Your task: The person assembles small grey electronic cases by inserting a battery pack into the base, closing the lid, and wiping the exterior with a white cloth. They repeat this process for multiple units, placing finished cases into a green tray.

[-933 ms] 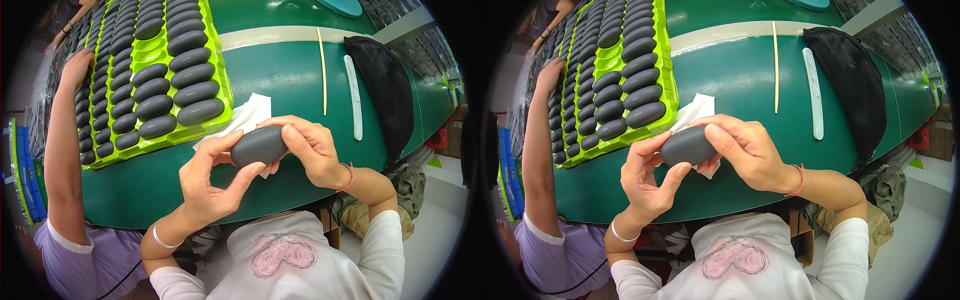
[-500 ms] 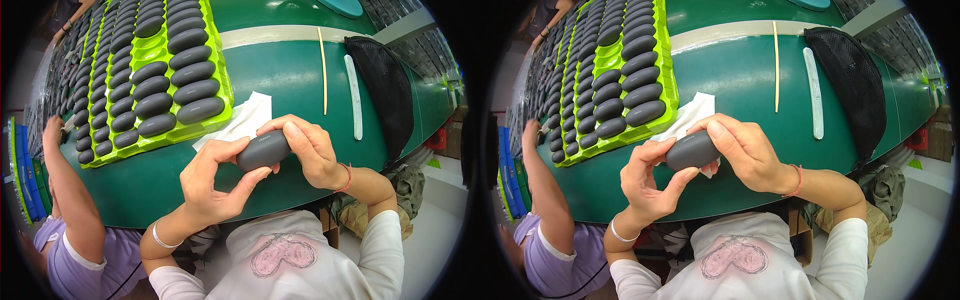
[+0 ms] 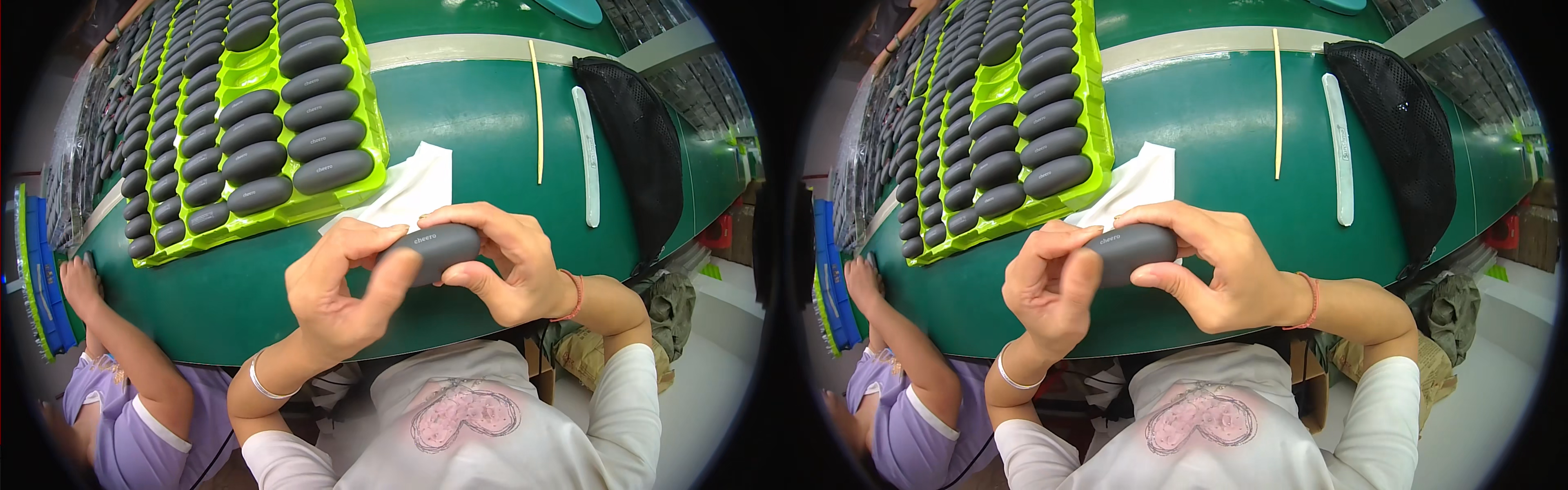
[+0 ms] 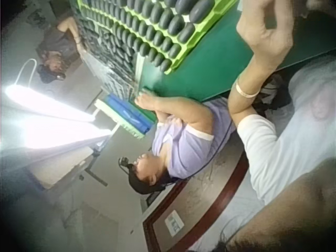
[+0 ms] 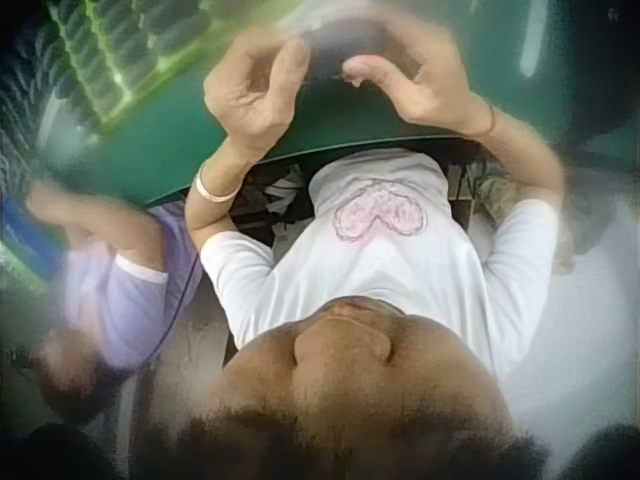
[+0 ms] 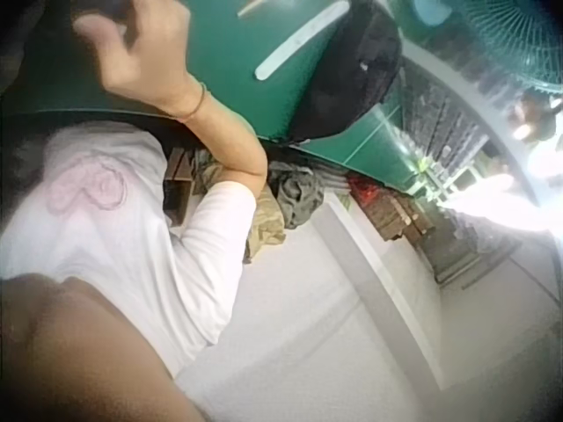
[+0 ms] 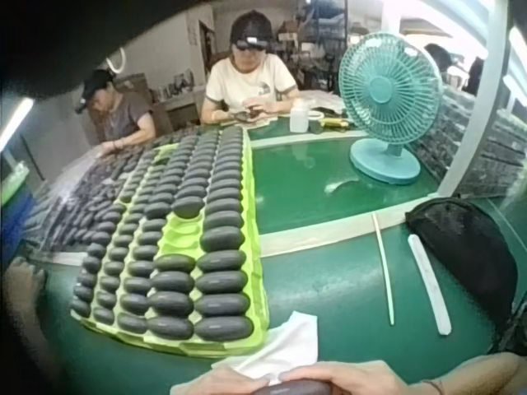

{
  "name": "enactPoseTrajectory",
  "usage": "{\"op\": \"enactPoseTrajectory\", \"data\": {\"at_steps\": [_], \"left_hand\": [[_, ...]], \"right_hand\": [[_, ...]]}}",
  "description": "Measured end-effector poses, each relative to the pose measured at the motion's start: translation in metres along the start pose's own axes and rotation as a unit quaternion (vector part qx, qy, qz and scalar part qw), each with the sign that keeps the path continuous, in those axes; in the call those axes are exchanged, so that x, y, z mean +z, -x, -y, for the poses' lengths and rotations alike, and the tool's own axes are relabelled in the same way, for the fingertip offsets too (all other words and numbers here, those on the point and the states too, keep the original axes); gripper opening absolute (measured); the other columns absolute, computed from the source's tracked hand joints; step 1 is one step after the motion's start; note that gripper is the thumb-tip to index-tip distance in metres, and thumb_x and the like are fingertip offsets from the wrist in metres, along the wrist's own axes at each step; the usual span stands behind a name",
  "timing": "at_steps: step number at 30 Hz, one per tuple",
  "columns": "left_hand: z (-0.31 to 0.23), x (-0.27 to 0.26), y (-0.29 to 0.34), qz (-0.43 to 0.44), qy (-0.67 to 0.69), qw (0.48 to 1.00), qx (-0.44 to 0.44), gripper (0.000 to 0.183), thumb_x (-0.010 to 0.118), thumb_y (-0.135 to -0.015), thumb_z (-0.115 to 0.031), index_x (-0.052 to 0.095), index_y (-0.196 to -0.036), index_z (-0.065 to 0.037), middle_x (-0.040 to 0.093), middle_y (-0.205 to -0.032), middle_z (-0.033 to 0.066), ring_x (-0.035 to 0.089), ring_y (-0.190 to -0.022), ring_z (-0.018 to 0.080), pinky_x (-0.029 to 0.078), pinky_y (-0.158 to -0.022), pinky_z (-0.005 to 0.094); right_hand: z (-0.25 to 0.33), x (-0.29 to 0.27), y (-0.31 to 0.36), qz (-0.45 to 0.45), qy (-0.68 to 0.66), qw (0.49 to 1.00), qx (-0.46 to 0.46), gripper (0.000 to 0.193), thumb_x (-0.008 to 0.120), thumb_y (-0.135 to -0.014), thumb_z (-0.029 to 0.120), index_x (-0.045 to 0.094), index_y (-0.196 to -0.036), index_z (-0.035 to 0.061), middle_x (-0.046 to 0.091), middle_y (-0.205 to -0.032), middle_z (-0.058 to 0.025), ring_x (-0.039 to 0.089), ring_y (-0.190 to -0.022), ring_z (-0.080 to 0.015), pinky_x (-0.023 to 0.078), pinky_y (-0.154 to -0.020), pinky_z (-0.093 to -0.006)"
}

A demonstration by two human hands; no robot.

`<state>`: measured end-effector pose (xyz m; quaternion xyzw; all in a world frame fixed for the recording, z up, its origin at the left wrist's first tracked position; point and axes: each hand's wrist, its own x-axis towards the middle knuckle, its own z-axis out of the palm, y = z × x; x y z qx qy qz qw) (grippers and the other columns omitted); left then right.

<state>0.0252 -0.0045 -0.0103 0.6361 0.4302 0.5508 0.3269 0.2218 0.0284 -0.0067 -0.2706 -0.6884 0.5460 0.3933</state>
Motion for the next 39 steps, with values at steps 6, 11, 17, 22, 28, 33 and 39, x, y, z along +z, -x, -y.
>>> {"op": "enactPoseTrajectory", "data": {"at_steps": [6, 11, 17, 22, 28, 33, 39], "left_hand": [[-0.015, -0.009, -0.003, 0.05, -0.044, 0.995, -0.08, 0.024, 0.048, -0.099, -0.01, 0.063, -0.097, 0.009, 0.062, -0.077, 0.0087, 0.055, -0.07, 0.0129, 0.044, -0.064, 0.0231], [0.0, -0.002, -0.004, 0.038, -0.069, 0.996, 0.03, 0.01, 0.061, -0.089, -0.003, 0.064, -0.094, 0.006, 0.065, -0.077, 0.0102, 0.054, -0.058, 0.013, 0.042, -0.051, 0.0246], [-0.006, -0.01, 0.001, 0.051, -0.081, 0.995, 0.013, 0.007, 0.061, -0.089, -0.001, 0.065, -0.087, 0.004, 0.064, -0.072, 0.0084, 0.053, -0.057, 0.0143, 0.042, -0.051, 0.0265], [-0.005, -0.01, 0.0, 0.01, -0.075, 0.997, -0.018, 0.009, 0.058, -0.091, -0.001, 0.066, -0.091, 0.003, 0.063, -0.07, 0.0073, 0.052, -0.058, 0.0138, 0.041, -0.053, 0.0258], [-0.003, -0.011, -0.001, 0.032, -0.108, 0.994, 0.003, 0.016, 0.05, -0.097, -0.005, 0.061, -0.098, 0.007, 0.059, -0.07, 0.0077, 0.049, -0.062, 0.0109, 0.036, -0.056, 0.0228], [0.006, -0.001, -0.012, 0.048, -0.259, 0.957, 0.124, 0.029, 0.063, -0.079, 0.007, 0.064, -0.108, 0.001, 0.064, -0.103, 0.0145, 0.058, -0.087, 0.0283, 0.047, -0.074, 0.0332], [0.011, 0.014, -0.009, 0.127, -0.346, 0.924, 0.105, 0.037, 0.069, -0.07, 0.006, 0.064, -0.107, 0.001, 0.062, -0.105, 0.0121, 0.055, -0.089, 0.0297, 0.048, -0.077, 0.0373]], "right_hand": [[0.007, -0.002, -0.003, -0.002, -0.189, 0.972, 0.138, 0.035, 0.067, -0.087, 0.006, 0.055, -0.117, -0.006, 0.064, -0.104, -0.0151, 0.067, -0.086, -0.0174, 0.056, -0.076, -0.0282], [-0.001, -0.002, -0.002, -0.007, -0.037, 0.999, 0.013, 0.036, 0.069, -0.085, 0.008, 0.056, -0.116, -0.0054, 0.064, -0.104, -0.0141, 0.067, -0.089, -0.0169, 0.056, -0.073, -0.0276], [0.001, -0.001, 0.003, 0.041, -0.013, 0.999, 0.001, 0.036, 0.072, -0.082, 0.006, 0.056, -0.112, -0.0065, 0.064, -0.104, -0.0148, 0.067, -0.089, -0.0199, 0.056, -0.077, -0.0295], [0.007, -0.004, -0.001, 0.038, -0.202, 0.968, 0.14, 0.035, 0.068, -0.087, 0.007, 0.053, -0.116, -0.0056, 0.063, -0.104, -0.0127, 0.064, -0.087, -0.0143, 0.055, -0.077, -0.0275], [0.008, -0.009, -0.002, 0.026, -0.246, 0.951, 0.186, 0.037, 0.068, -0.088, 0.007, 0.051, -0.119, -0.0047, 0.062, -0.103, -0.0107, 0.063, -0.087, -0.0128, 0.054, -0.075, -0.0263], [0.009, -0.018, -0.006, -0.013, -0.264, 0.954, 0.137, 0.034, 0.065, -0.09, 0.006, 0.051, -0.12, -0.0035, 0.061, -0.104, -0.0099, 0.063, -0.087, -0.0137, 0.053, -0.073, -0.0263], [-0.002, -0.043, -0.02, -0.143, -0.179, 0.972, 0.048, 0.036, 0.061, -0.093, 0.008, 0.047, -0.123, -0.0056, 0.063, -0.109, -0.0184, 0.069, -0.089, -0.0244, 0.058, -0.072, -0.0301]]}}
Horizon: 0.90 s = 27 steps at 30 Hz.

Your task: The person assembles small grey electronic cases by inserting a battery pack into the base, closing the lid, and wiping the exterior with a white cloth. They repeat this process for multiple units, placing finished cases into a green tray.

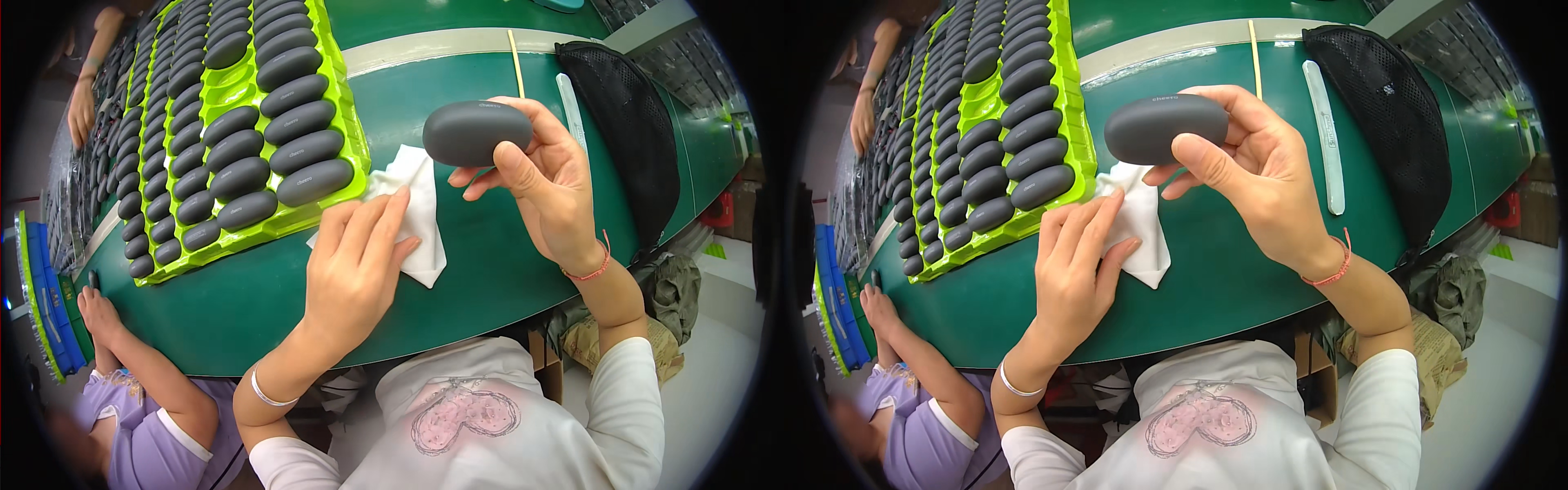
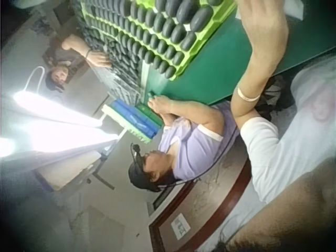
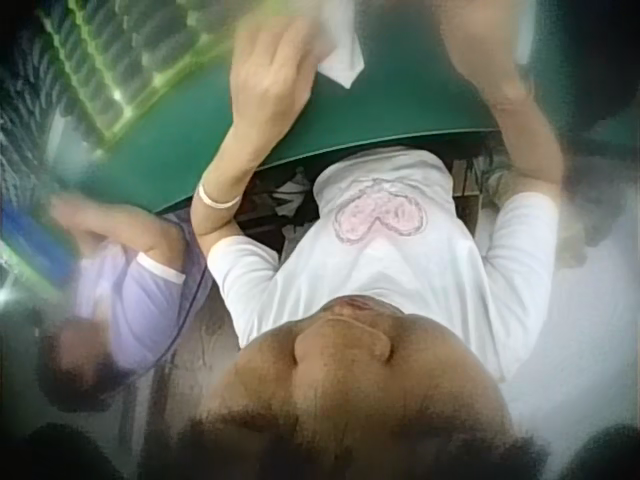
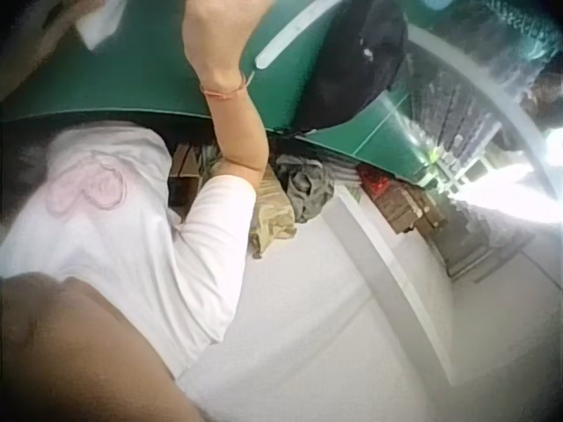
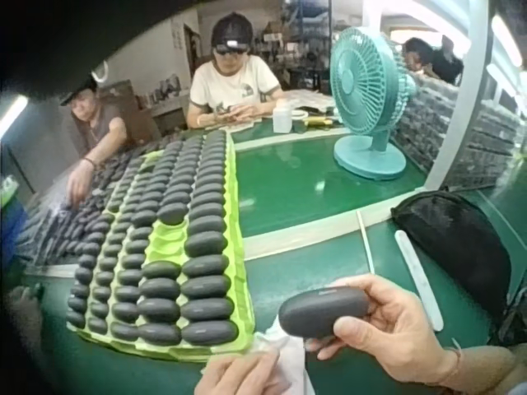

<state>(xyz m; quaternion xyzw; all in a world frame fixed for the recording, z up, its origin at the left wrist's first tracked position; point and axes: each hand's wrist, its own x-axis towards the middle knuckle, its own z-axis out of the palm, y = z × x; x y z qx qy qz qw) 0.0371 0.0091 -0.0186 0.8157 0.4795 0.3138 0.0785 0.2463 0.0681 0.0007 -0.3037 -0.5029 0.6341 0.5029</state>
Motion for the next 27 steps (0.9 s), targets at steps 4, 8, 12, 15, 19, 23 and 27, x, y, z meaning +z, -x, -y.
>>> {"op": "enactPoseTrajectory", "data": {"at_steps": [4, 8, 12, 15, 19, 23, 27], "left_hand": [[0.006, -0.007, 0.003, -0.03, 0.07, 0.997, -0.015, 0.023, 0.07, -0.072, 0.008, 0.067, -0.093, -0.002, 0.063, -0.088, 0.0074, 0.055, -0.079, 0.0253, 0.046, -0.071, 0.0342], [0.007, -0.014, -0.002, -0.057, 0.085, 0.995, 0.004, 0.025, 0.072, -0.071, 0.005, 0.065, -0.094, -0.001, 0.062, -0.089, 0.0101, 0.056, -0.082, 0.0273, 0.046, -0.072, 0.0355], [-0.01, -0.001, -0.011, -0.018, 0.042, 0.999, -0.018, 0.031, 0.074, -0.072, -0.001, 0.061, -0.1, 0.0, 0.061, -0.094, 0.0116, 0.056, -0.086, 0.029, 0.046, -0.075, 0.0361], [-0.007, 0.005, -0.007, 0.029, 0.072, 0.997, -0.025, 0.023, 0.072, -0.073, 0.0, 0.062, -0.093, 0.0, 0.06, -0.089, 0.0119, 0.057, -0.081, 0.029, 0.046, -0.069, 0.0375], [0.002, -0.008, -0.005, -0.033, 0.216, 0.971, -0.092, 0.015, 0.069, -0.075, 0.007, 0.061, -0.086, 0.001, 0.063, -0.082, 0.012, 0.058, -0.073, 0.0263, 0.046, -0.064, 0.0334], [0.008, -0.02, 0.002, -0.112, 0.255, 0.959, -0.054, 0.018, 0.075, -0.076, 0.003, 0.062, -0.087, -0.001, 0.066, -0.081, 0.0118, 0.06, -0.069, 0.0224, 0.048, -0.062, 0.031], [0.004, -0.024, -0.002, -0.132, 0.202, 0.97, 0.015, 0.03, 0.084, -0.067, -0.003, 0.064, -0.089, -0.005, 0.065, -0.087, 0.0105, 0.058, -0.071, 0.0194, 0.047, -0.062, 0.0297]], "right_hand": [[-0.001, 0.003, 0.002, 0.007, 0.002, 1.0, -0.003, 0.035, 0.061, -0.093, 0.008, 0.048, -0.123, -0.0057, 0.063, -0.106, -0.0173, 0.069, -0.086, -0.0222, 0.058, -0.072, -0.0295], [-0.002, 0.003, 0.003, 0.01, 0.007, 1.0, 0.003, 0.035, 0.062, -0.093, 0.007, 0.049, -0.122, -0.0059, 0.063, -0.105, -0.0162, 0.068, -0.083, -0.0198, 0.058, -0.073, -0.0289], [-0.002, 0.005, 0.004, 0.014, 0.007, 1.0, 0.004, 0.035, 0.062, -0.092, 0.006, 0.049, -0.122, -0.0061, 0.063, -0.104, -0.0155, 0.068, -0.083, -0.0184, 0.058, -0.073, -0.0284], [-0.002, 0.007, 0.006, 0.02, -0.002, 1.0, 0.01, 0.035, 0.063, -0.092, 0.004, 0.049, -0.122, -0.006, 0.063, -0.103, -0.0152, 0.067, -0.083, -0.0173, 0.058, -0.074, -0.028], [0.0, 0.006, 0.007, 0.027, 0.018, 0.999, 0.002, 0.035, 0.063, -0.091, 0.002, 0.05, -0.122, -0.0052, 0.063, -0.103, -0.014, 0.066, -0.082, -0.0156, 0.056, -0.073, -0.0266], [0.002, 0.01, 0.01, 0.04, 0.035, 0.999, 0.008, 0.035, 0.065, -0.089, 0.0, 0.052, -0.121, -0.0032, 0.063, -0.105, -0.0114, 0.065, -0.086, -0.0131, 0.055, -0.075, -0.0251], [-0.008, 0.017, 0.018, 0.082, 0.065, 0.995, 0.006, 0.037, 0.066, -0.085, -0.003, 0.053, -0.12, -0.0028, 0.062, -0.11, -0.0108, 0.063, -0.103, -0.0165, 0.054, -0.087, -0.0286]]}}
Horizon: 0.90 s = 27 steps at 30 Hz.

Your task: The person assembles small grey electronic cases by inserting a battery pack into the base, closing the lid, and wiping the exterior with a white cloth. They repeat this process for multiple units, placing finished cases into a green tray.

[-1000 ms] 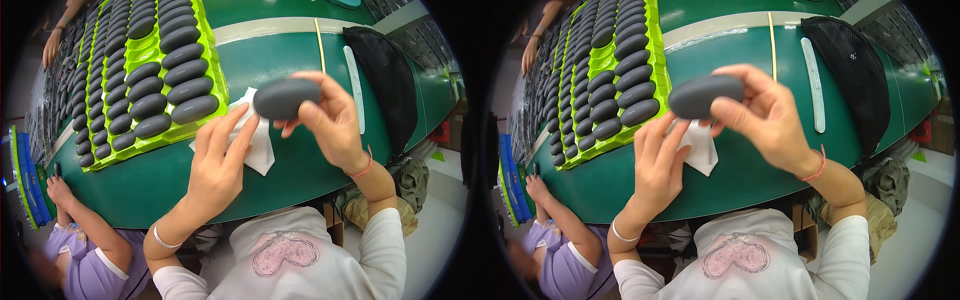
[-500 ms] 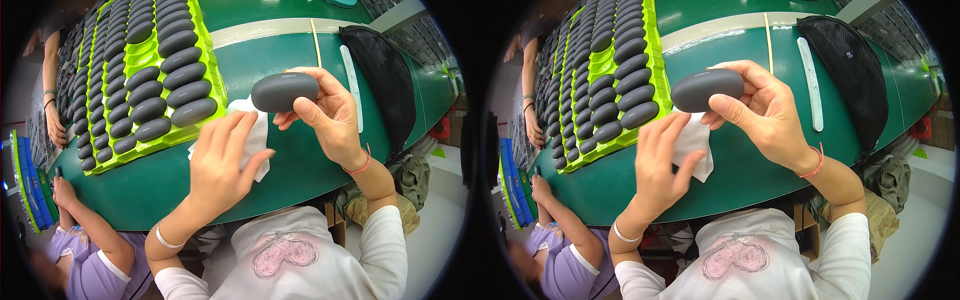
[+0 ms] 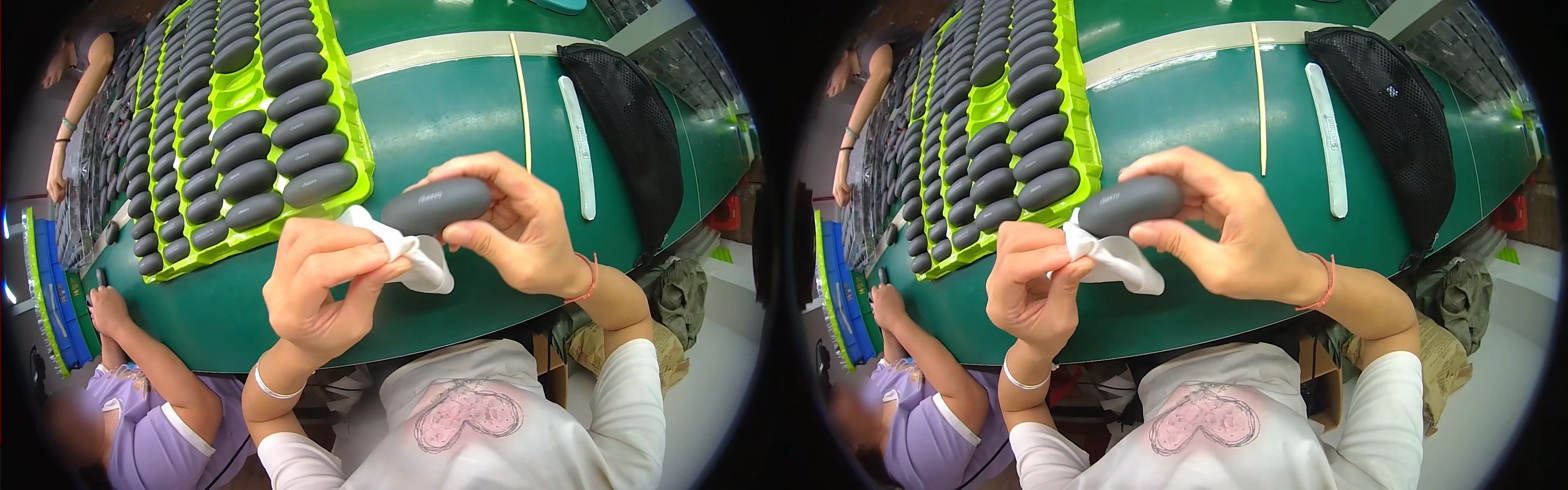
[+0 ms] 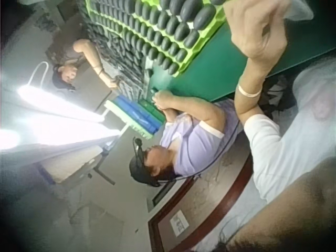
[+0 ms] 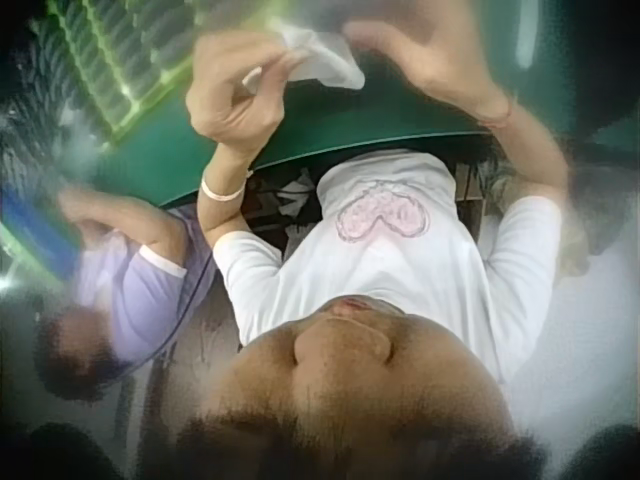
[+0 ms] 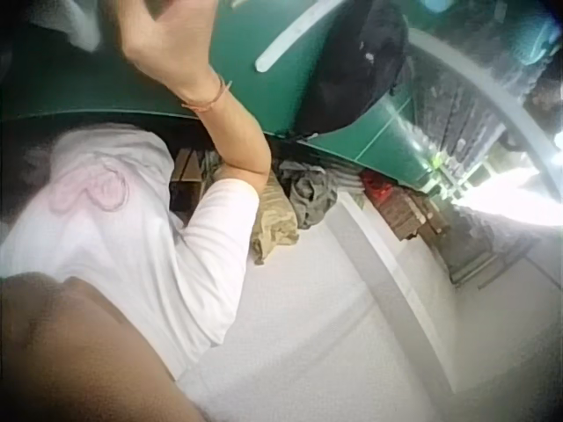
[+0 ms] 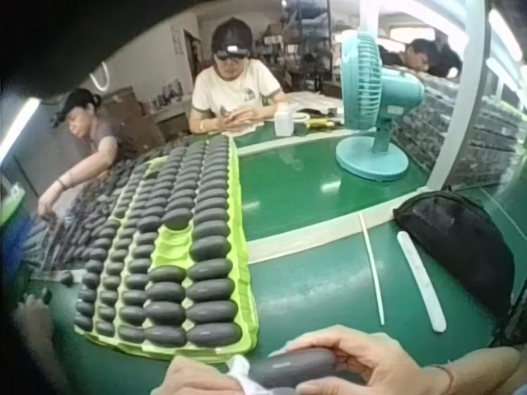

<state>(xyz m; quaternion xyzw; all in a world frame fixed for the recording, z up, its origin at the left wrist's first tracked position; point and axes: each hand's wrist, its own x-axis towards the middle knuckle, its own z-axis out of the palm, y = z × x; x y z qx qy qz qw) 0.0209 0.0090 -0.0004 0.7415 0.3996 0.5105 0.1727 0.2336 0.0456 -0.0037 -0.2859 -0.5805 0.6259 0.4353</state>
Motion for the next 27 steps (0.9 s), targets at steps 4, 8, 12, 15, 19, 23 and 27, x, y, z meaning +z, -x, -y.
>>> {"op": "enactPoseTrajectory", "data": {"at_steps": [4, 8, 12, 15, 19, 23, 27], "left_hand": [[0.004, 0.005, -0.001, 0.026, 0.071, 0.995, -0.064, 0.031, 0.082, -0.068, 0.003, 0.059, -0.088, -0.001, 0.058, -0.102, 0.0147, 0.056, -0.085, 0.0182, 0.047, -0.072, 0.0283], [-0.003, 0.008, 0.001, 0.026, 0.22, 0.952, -0.211, 0.028, 0.08, -0.067, 0.008, 0.059, -0.085, -0.001, 0.061, -0.101, 0.0149, 0.06, -0.095, 0.0198, 0.05, -0.082, 0.0315], [0.002, 0.0, 0.005, 0.008, 0.263, 0.938, -0.224, 0.019, 0.074, -0.074, 0.009, 0.063, -0.088, 0.003, 0.066, -0.096, 0.0152, 0.064, -0.091, 0.02, 0.052, -0.082, 0.0321], [0.007, -0.007, 0.008, -0.044, 0.302, 0.912, -0.275, 0.013, 0.07, -0.079, 0.009, 0.064, -0.089, 0.004, 0.068, -0.094, 0.0164, 0.066, -0.09, 0.0208, 0.052, -0.082, 0.0324], [0.009, -0.01, 0.01, -0.046, 0.372, 0.875, -0.306, 0.01, 0.072, -0.082, 0.0, 0.063, -0.088, 0.003, 0.066, -0.1, 0.0165, 0.063, -0.092, 0.0194, 0.051, -0.081, 0.0314], [0.012, -0.006, 0.007, -0.036, 0.396, 0.882, -0.253, 0.013, 0.073, -0.081, -0.002, 0.061, -0.087, 0.0, 0.062, -0.11, 0.0192, 0.06, -0.098, 0.0191, 0.051, -0.081, 0.0313], [0.002, -0.002, 0.004, 0.01, 0.378, 0.867, -0.325, 0.017, 0.073, -0.078, 0.008, 0.06, -0.088, 0.001, 0.063, -0.11, 0.0195, 0.063, -0.095, 0.02, 0.053, -0.082, 0.0319]], "right_hand": [[0.001, 0.007, 0.003, 0.031, 0.109, 0.993, -0.035, 0.042, 0.064, -0.079, -0.009, 0.054, -0.119, -0.0041, 0.064, -0.108, -0.0156, 0.067, -0.098, -0.024, 0.056, -0.082, -0.0325], [0.004, 0.0, 0.002, 0.09, 0.192, 0.976, -0.049, 0.049, 0.062, -0.074, -0.015, 0.054, -0.121, -0.0056, 0.061, -0.117, -0.0166, 0.066, -0.103, -0.0257, 0.055, -0.086, -0.0328], [0.004, -0.002, 0.0, 0.088, 0.068, 0.993, 0.036, 0.041, 0.064, -0.082, -0.006, 0.053, -0.121, -0.0059, 0.062, -0.113, -0.0154, 0.066, -0.096, -0.0224, 0.056, -0.082, -0.0319], [0.009, -0.005, -0.003, 0.084, -0.104, 0.979, 0.156, 0.034, 0.063, -0.089, 0.003, 0.052, -0.12, -0.0058, 0.064, -0.105, -0.0134, 0.066, -0.087, -0.0176, 0.055, -0.078, -0.0302], [0.01, -0.007, -0.005, 0.068, -0.199, 0.957, 0.2, 0.034, 0.062, -0.092, 0.008, 0.05, -0.121, -0.0064, 0.064, -0.1, -0.0121, 0.064, -0.081, -0.0145, 0.054, -0.075, -0.028], [0.008, -0.006, -0.005, 0.057, -0.213, 0.954, 0.205, 0.034, 0.062, -0.092, 0.007, 0.05, -0.122, -0.0057, 0.064, -0.101, -0.0124, 0.065, -0.083, -0.0154, 0.054, -0.076, -0.0284], [0.0, 0.006, 0.002, 0.044, -0.011, 0.997, 0.065, 0.037, 0.065, -0.087, 0.003, 0.052, -0.121, -0.0048, 0.064, -0.103, -0.0141, 0.066, -0.094, -0.0204, 0.055, -0.083, -0.031]]}}
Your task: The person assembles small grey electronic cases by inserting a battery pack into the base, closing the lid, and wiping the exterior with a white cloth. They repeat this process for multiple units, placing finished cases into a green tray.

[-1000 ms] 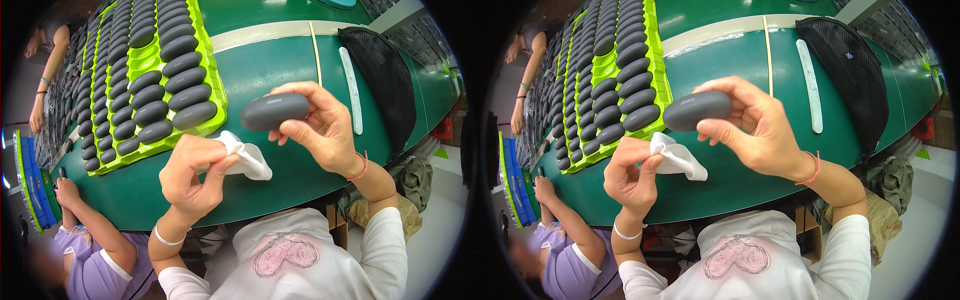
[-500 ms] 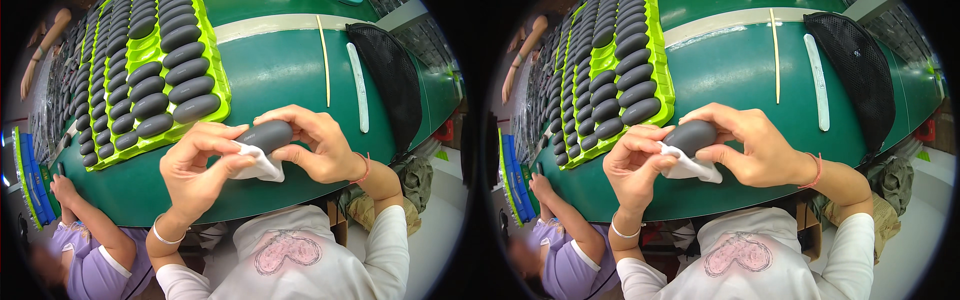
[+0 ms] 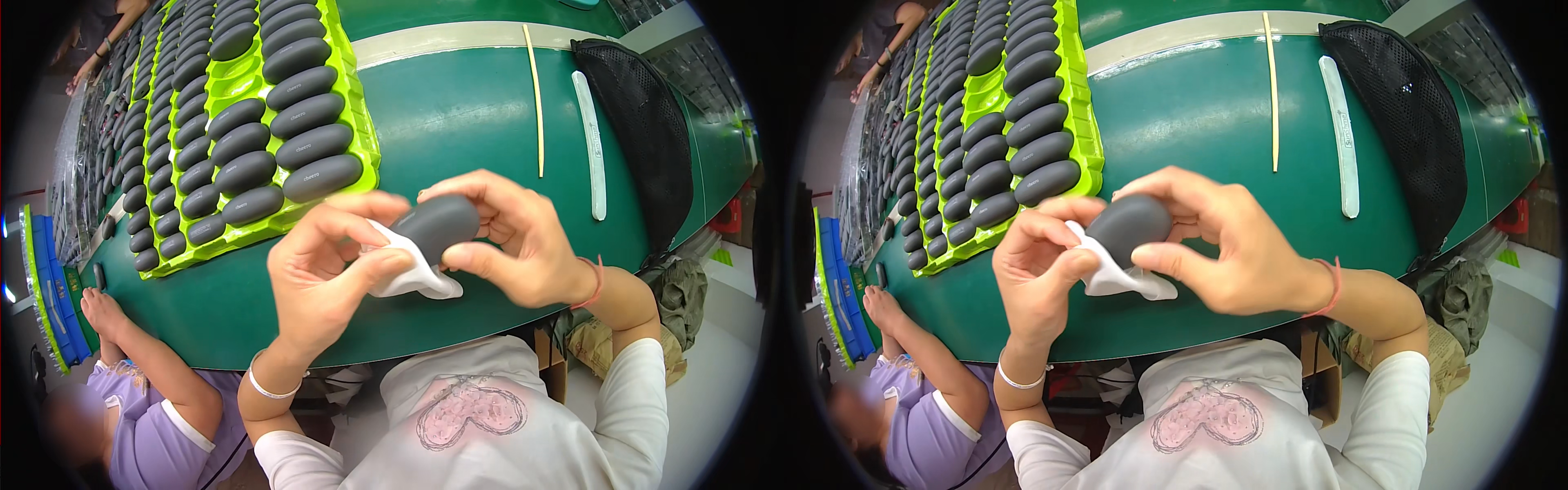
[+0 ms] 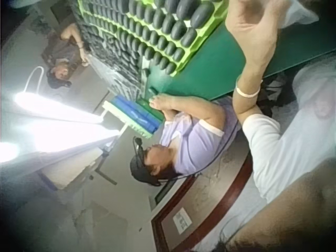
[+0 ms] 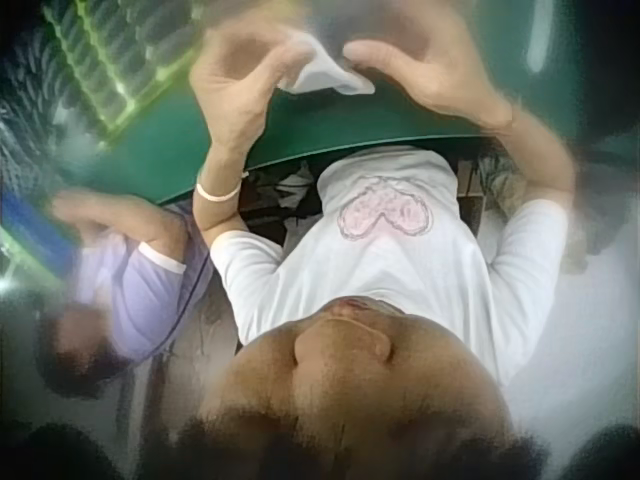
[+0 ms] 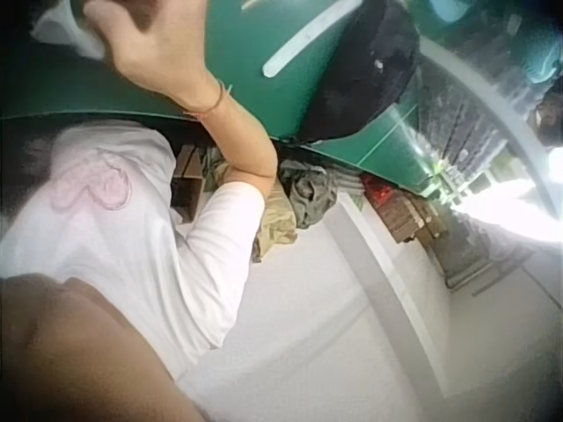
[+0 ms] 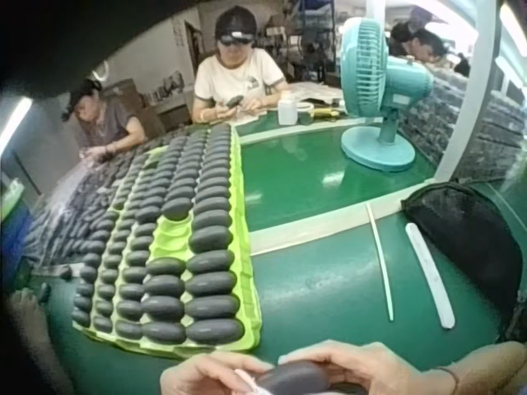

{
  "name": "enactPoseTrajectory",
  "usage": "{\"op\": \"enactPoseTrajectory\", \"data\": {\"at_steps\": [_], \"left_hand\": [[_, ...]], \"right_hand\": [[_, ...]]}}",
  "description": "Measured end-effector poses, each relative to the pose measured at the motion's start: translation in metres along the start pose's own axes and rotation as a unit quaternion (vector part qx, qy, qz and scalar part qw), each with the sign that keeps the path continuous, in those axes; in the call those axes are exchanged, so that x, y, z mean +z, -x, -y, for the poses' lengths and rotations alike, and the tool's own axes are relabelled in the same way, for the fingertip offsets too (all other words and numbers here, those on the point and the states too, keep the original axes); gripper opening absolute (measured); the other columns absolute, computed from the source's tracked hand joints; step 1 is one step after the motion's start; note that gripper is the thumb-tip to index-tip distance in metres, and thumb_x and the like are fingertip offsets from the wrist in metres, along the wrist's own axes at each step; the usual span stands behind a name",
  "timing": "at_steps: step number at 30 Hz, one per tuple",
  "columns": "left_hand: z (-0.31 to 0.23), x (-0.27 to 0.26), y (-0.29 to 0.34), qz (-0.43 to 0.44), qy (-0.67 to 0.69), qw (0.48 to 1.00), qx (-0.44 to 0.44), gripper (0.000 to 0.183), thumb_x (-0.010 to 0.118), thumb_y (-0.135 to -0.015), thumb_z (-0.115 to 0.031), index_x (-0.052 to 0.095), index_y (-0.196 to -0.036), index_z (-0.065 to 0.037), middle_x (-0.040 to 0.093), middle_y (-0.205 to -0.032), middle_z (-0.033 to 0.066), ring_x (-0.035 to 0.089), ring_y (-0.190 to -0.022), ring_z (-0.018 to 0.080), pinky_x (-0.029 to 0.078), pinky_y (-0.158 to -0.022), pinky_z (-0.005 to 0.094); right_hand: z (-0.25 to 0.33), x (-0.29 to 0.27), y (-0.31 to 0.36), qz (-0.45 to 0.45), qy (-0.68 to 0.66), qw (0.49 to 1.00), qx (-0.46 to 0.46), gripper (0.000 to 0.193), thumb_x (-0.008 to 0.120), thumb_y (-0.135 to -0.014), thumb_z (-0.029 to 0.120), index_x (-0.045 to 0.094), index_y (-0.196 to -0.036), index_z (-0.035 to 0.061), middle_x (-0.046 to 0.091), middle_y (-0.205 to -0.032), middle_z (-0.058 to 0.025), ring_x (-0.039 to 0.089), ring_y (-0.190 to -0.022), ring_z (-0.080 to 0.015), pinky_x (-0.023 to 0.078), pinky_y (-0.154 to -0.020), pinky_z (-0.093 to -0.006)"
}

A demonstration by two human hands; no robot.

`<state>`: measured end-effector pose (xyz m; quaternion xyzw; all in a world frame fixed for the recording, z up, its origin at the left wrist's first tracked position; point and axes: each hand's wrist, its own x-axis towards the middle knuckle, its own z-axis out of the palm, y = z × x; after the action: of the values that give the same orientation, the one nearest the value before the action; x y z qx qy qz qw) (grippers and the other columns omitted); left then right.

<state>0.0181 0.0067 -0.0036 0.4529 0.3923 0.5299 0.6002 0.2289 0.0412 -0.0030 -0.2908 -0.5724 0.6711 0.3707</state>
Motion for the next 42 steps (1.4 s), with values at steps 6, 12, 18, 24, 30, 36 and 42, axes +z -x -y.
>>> {"op": "enactPoseTrajectory", "data": {"at_steps": [6, 12, 18, 24, 30, 36, 42], "left_hand": [[0.004, -0.001, 0.004, -0.014, -0.016, 0.998, 0.058, 0.02, 0.074, -0.076, 0.008, 0.06, -0.087, 0.002, 0.066, -0.101, 0.0183, 0.065, -0.094, 0.0204, 0.053, -0.08, 0.0318], [0.002, 0.001, 0.004, 0.001, -0.058, 0.996, 0.061, 0.024, 0.078, -0.071, 0.008, 0.06, -0.083, 0.001, 0.067, -0.099, 0.0193, 0.064, -0.096, 0.0205, 0.053, -0.081, 0.0322], [0.001, -0.009, 0.004, -0.077, 0.04, 0.996, 0.023, 0.017, 0.072, -0.083, -0.002, 0.055, -0.083, -0.001, 0.069, -0.09, 0.0192, 0.068, -0.088, 0.0231, 0.054, -0.077, 0.0321], [0.005, -0.011, 0.0, -0.015, 0.065, 0.994, 0.083, 0.019, 0.075, -0.081, -0.008, 0.056, -0.083, -0.003, 0.063, -0.104, 0.019, 0.062, -0.089, 0.0188, 0.051, -0.08, 0.0324], [0.003, 0.001, -0.001, 0.047, -0.214, 0.966, 0.136, 0.024, 0.078, -0.073, 0.003, 0.056, -0.08, -0.003, 0.063, -0.105, 0.0195, 0.062, -0.096, 0.0213, 0.048, -0.085, 0.0306], [0.004, -0.009, 0.005, -0.034, -0.076, 0.993, 0.079, 0.014, 0.069, -0.08, 0.009, 0.059, -0.089, 0.004, 0.067, -0.104, 0.0229, 0.067, -0.097, 0.0246, 0.053, -0.085, 0.0322], [-0.005, -0.004, 0.004, -0.097, -0.04, 0.993, 0.056, 0.019, 0.061, -0.088, 0.007, 0.056, -0.106, 0.008, 0.067, -0.106, 0.0251, 0.068, -0.099, 0.0279, 0.054, -0.087, 0.0338]], "right_hand": [[0.001, -0.003, 0.002, 0.015, 0.043, 0.998, -0.05, 0.039, 0.065, -0.082, -0.002, 0.053, -0.119, -0.0069, 0.064, -0.107, -0.0164, 0.066, -0.099, -0.0226, 0.055, -0.084, -0.0335], [0.004, 0.001, 0.001, 0.049, 0.117, 0.989, -0.073, 0.037, 0.061, -0.088, -0.002, 0.05, -0.123, -0.0065, 0.062, -0.11, -0.0146, 0.064, -0.099, -0.0204, 0.054, -0.088, -0.0324], [0.005, -0.009, -0.003, 0.032, -0.16, 0.984, 0.071, 0.047, 0.066, -0.089, 0.016, 0.046, -0.126, -0.0055, 0.06, -0.111, -0.0155, 0.065, -0.093, -0.0188, 0.056, -0.078, -0.0303], [0.002, -0.012, -0.006, 0.034, -0.199, 0.976, 0.08, 0.04, 0.061, -0.092, 0.006, 0.045, -0.127, -0.0053, 0.062, -0.108, -0.0147, 0.065, -0.09, -0.0186, 0.055, -0.078, -0.0314], [-0.006, 0.005, 0.005, 0.029, 0.061, 0.996, -0.055, 0.039, 0.062, -0.088, 0.0, 0.047, -0.124, -0.0034, 0.061, -0.11, -0.0108, 0.063, -0.098, -0.0182, 0.053, -0.087, -0.032], [0.003, -0.016, -0.007, 0.001, -0.158, 0.986, 0.044, 0.037, 0.06, -0.093, 0.006, 0.046, -0.125, -0.0035, 0.062, -0.105, -0.0128, 0.063, -0.089, -0.0161, 0.054, -0.078, -0.0301], [0.006, -0.019, -0.008, -0.012, -0.211, 0.973, 0.09, 0.041, 0.061, -0.094, 0.017, 0.046, -0.126, -0.0044, 0.063, -0.104, -0.0151, 0.065, -0.084, -0.0182, 0.055, -0.073, -0.0306]]}}
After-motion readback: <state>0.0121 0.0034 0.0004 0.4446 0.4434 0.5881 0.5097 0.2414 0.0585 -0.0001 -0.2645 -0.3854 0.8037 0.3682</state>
